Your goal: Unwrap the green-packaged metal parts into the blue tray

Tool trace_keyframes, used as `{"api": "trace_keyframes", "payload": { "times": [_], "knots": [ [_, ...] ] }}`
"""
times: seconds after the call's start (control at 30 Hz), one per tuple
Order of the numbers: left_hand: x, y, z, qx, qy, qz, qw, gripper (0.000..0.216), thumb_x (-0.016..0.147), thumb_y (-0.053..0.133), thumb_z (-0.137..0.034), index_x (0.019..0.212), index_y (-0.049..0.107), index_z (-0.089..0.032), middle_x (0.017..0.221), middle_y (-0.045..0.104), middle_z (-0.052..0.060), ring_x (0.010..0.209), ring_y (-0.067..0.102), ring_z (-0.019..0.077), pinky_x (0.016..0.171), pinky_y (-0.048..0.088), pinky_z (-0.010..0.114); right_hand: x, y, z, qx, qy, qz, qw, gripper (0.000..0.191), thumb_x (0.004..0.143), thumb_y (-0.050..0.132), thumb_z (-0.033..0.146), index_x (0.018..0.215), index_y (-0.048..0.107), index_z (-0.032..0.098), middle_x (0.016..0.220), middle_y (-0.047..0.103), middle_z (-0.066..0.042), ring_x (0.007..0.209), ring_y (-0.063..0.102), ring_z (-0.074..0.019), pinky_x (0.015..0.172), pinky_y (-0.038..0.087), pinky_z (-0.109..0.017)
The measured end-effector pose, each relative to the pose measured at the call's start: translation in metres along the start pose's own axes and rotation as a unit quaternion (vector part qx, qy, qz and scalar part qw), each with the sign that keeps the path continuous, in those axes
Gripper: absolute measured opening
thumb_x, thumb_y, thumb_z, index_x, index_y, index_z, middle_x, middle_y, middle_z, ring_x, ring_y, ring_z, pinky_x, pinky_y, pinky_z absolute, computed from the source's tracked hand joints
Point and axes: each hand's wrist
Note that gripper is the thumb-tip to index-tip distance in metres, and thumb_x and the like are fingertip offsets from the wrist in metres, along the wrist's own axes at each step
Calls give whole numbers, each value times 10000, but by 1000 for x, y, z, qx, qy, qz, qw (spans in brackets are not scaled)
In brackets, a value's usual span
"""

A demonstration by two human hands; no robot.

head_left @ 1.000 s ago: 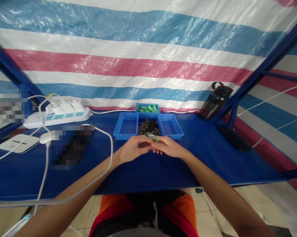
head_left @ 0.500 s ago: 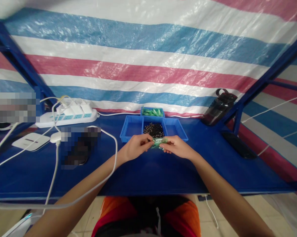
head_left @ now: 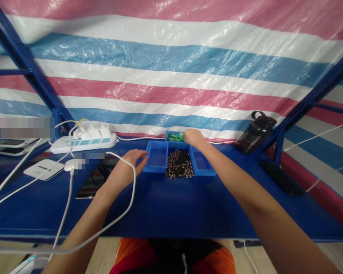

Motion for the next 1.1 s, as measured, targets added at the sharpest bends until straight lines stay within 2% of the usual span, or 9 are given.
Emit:
{"api": "trace_keyframes", "payload": {
  "times": [0.13, 0.3, 0.37, 0.47, 0.6, 0.73, 0.8, 0.93, 1.1],
  "knots": [
    [-36, -20, 26, 110, -105, 8, 988, 437, 879, 435, -456, 1165, 561, -150, 1166, 600, 133, 1142, 521, 293, 1001, 388, 421, 12, 20, -1, 15, -24, 44, 999, 236, 822, 539, 151, 937, 713, 39, 986, 695, -223, 914, 655, -280, 793, 464, -311],
    [-74, -32, 46, 223, -266, 36, 937, 797, 792, 480, -636, 1354, 395, -78, 1312, 473, 253, 1195, 447, 462, 925, 406, 533, 8, 14, -11, 40, -46, 47, 997, 329, 890, 491, 301, 961, 709, 66, 992, 697, -195, 917, 645, -258, 821, 464, -315],
    [-82, -33, 50, 234, -283, 62, 928, 889, 760, 484, -682, 1375, 357, -53, 1268, 496, 280, 1147, 475, 492, 860, 430, 537, -3, 8, -12, 60, -55, 0, 997, 369, 920, 439, 340, 1034, 681, 86, 1052, 677, -180, 979, 616, -260, 875, 447, -343],
    [-86, -35, 59, 242, -311, 100, 914, 921, 766, 408, -732, 1401, 311, -71, 1180, 550, 279, 1041, 550, 489, 764, 454, 514, -35, 3, -12, 153, -83, -139, 975, 327, 917, 451, 301, 1126, 631, 125, 1071, 660, -144, 1001, 589, -251, 914, 433, -376],
    [-85, -37, 75, 233, -337, 127, 903, 921, 777, 371, -740, 1419, 246, -92, 998, 652, 196, 919, 620, 443, 711, 460, 465, -91, 9, -18, 266, -101, -190, 940, 316, 890, 501, 269, 1180, 583, 176, 946, 665, -77, 902, 608, -215, 871, 459, -364],
    [-77, -39, 86, 223, -347, 122, 903, 923, 734, 463, -727, 1393, 277, -108, 876, 684, 128, 868, 639, 424, 684, 468, 439, -131, 26, -29, 329, -12, -289, 899, 251, 898, 471, 276, 1081, 617, 185, 862, 664, -60, 808, 620, -195, 805, 483, -329],
    [-72, -38, 85, 198, -347, 122, 909, 952, 730, 510, -683, 1400, 255, -56, 922, 672, 156, 895, 636, 410, 688, 473, 410, -138, 34, -34, 342, 29, -310, 887, 250, 891, 475, 302, 1050, 623, 177, 792, 659, -48, 720, 621, -187, 744, 497, -315],
    [-70, -38, 70, 160, -357, 89, 916, 943, 707, 590, -550, 1419, 198, -71, 1015, 638, 133, 887, 642, 365, 680, 485, 382, -139, 40, -40, 345, 48, -315, 883, 277, 883, 472, 335, 1058, 619, 180, 769, 656, -44, 694, 618, -188, 677, 504, -301],
    [-86, -40, 21, 186, -342, 13, 921, 982, 717, 598, -548, 1456, 105, -129, 1175, 546, 220, 907, 626, 412, 667, 484, 448, -139, 39, -38, 330, 42, -324, 886, 276, 881, 474, 339, 1054, 623, 185, 762, 656, -46, 696, 622, -189, 668, 505, -298]
  ]
}}
Point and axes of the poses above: each hand's wrist, its own x-axis towards the middle knuckle, its own y-axis out of the palm, z = x × y
